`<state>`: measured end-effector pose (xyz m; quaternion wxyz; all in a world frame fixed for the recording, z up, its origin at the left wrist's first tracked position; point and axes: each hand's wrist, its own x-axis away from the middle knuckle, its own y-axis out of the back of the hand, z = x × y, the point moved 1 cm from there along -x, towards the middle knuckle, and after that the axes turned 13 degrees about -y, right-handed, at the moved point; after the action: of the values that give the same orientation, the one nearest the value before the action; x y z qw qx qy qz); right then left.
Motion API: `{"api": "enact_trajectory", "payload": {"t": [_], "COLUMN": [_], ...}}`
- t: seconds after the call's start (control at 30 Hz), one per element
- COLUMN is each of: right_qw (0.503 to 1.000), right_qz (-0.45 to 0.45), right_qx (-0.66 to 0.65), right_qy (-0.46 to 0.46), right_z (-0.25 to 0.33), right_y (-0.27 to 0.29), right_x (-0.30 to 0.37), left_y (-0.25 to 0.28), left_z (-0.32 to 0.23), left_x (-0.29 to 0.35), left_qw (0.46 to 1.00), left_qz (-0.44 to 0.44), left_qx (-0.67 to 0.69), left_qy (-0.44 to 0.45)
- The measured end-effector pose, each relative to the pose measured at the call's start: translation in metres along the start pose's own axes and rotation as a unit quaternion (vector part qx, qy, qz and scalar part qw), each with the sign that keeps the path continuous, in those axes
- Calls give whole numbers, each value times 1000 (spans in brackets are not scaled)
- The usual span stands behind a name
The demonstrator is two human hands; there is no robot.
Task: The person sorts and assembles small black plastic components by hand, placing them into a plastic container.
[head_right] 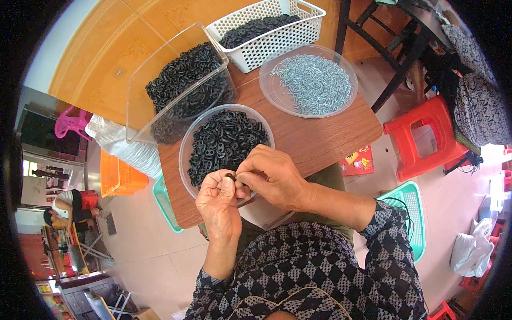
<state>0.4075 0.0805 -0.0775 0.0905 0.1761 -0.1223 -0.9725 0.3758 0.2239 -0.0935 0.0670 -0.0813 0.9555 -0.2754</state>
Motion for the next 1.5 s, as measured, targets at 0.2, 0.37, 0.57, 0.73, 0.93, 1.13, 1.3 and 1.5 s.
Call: {"api": "enact_trajectory", "payload": {"t": [0.2, 0.37, 0.57, 0.73, 0.93, 1.13, 1.3, 1.5], "right_qw": [971, 944, 924, 912, 895, 899, 900, 930], "right_qz": [50, 78, 91, 91, 91, 96, 85, 60], "right_qx": [-138, -195, -221, -227, -261, -231, -237, -191], "right_qy": [-188, -256, -300, -330, -351, -360, -356, -307], "right_z": [5, 8, 3, -3, -11, -9, -7, -6], "right_y": [-2, -2, -4, -4, -10, -8, -12, -21], "right_x": [3, 2, 3, 6, 5, 5, 6, 8], "left_y": [0, 3, 6, 8, 11, 12, 11, 9], "left_z": [-4, -4, -5, -3, -3, -1, 0, 4], "left_x": [2, 3, 3, 4, 1, 1, 4, 5], "left_qw": [998, 996, 991, 994, 995, 993, 983, 966], "left_qz": [17, 32, 43, 43, 39, 43, 37, 28], "left_qx": [-49, -65, -112, -93, -94, -108, -165, -219], "left_qy": [-31, -45, -58, -38, -22, -21, -66, -135]}}
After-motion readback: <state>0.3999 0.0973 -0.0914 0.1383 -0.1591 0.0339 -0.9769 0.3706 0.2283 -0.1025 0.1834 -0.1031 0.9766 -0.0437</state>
